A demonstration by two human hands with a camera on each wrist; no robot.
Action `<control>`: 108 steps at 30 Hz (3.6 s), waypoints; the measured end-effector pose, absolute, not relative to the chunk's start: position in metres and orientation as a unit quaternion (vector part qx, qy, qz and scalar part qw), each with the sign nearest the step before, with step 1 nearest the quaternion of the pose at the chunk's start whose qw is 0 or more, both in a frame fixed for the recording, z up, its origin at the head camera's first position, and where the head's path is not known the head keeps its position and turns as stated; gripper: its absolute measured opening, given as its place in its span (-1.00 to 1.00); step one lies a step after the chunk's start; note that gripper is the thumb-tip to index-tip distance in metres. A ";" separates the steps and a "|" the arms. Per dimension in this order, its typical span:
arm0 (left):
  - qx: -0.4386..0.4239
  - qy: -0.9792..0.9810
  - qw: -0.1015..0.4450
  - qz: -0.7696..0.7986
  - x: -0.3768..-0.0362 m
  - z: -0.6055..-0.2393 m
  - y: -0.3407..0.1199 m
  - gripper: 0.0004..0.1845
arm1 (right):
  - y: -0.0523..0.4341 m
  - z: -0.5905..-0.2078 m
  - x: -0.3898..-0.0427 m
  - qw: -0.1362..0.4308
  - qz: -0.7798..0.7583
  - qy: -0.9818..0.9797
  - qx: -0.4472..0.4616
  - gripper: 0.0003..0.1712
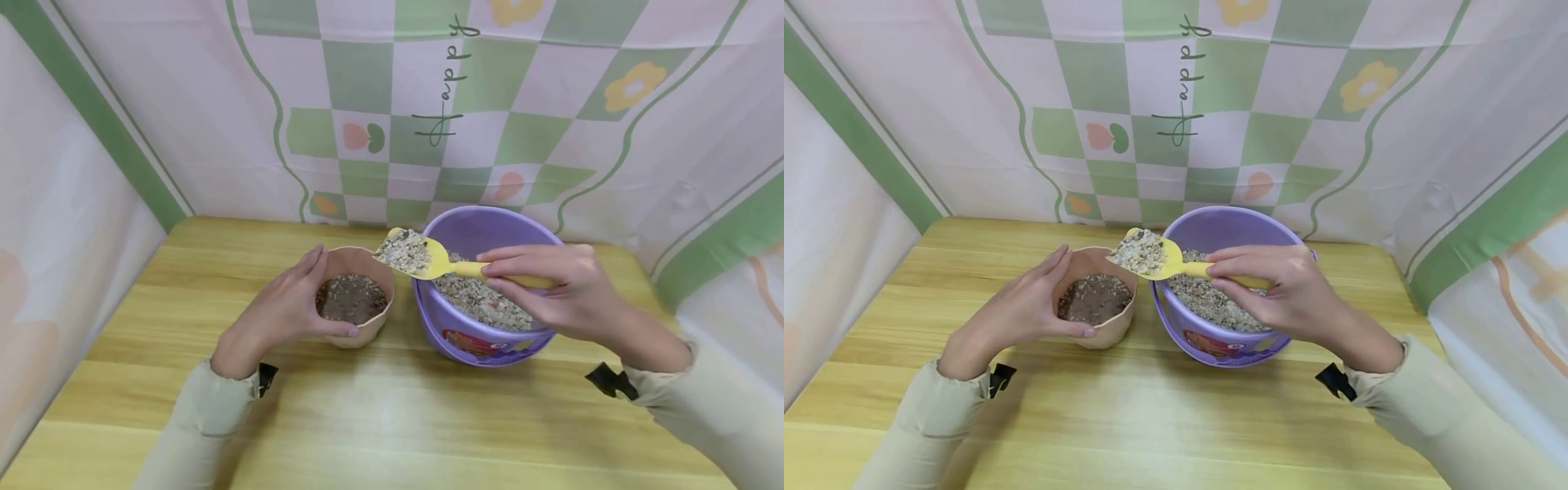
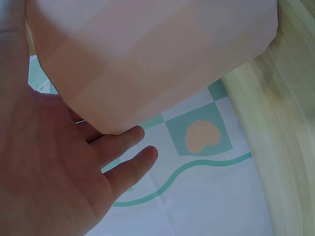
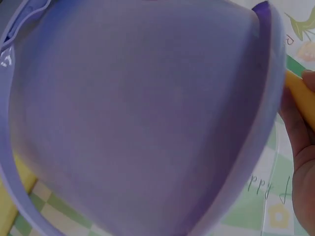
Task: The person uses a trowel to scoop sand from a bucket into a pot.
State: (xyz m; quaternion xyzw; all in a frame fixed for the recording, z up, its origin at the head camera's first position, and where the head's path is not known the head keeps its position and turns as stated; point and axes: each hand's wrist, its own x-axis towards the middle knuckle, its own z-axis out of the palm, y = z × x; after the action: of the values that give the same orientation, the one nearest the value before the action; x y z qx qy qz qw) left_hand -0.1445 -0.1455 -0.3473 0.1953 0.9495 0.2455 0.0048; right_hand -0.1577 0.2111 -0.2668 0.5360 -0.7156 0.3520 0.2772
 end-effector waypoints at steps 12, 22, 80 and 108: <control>0.196 0.949 0.005 0.248 -0.146 -0.349 -0.146 0.43 | 0.194 -0.268 -0.168 0.261 0.305 -0.712 0.575 -0.67; 0.193 0.949 0.014 0.249 -0.147 -0.350 -0.146 0.48 | 0.178 -0.268 -0.172 0.211 0.308 -0.722 0.582 -0.66; 0.183 0.944 0.016 0.275 -0.147 -0.351 -0.146 0.31 | 0.154 -0.263 -0.170 0.170 0.100 -0.725 0.660 -0.73; 0.177 0.945 0.029 0.272 -0.145 -0.350 -0.147 0.43 | 0.147 -0.240 -0.168 0.181 0.066 -0.718 0.669 -0.76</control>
State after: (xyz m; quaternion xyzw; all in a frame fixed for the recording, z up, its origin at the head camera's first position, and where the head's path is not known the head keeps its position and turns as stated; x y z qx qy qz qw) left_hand -0.1454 -0.1467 -0.3496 0.1768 0.9454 0.2723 0.0288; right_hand -0.1681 0.1466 -0.2403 0.6691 -0.7179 0.0656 0.1806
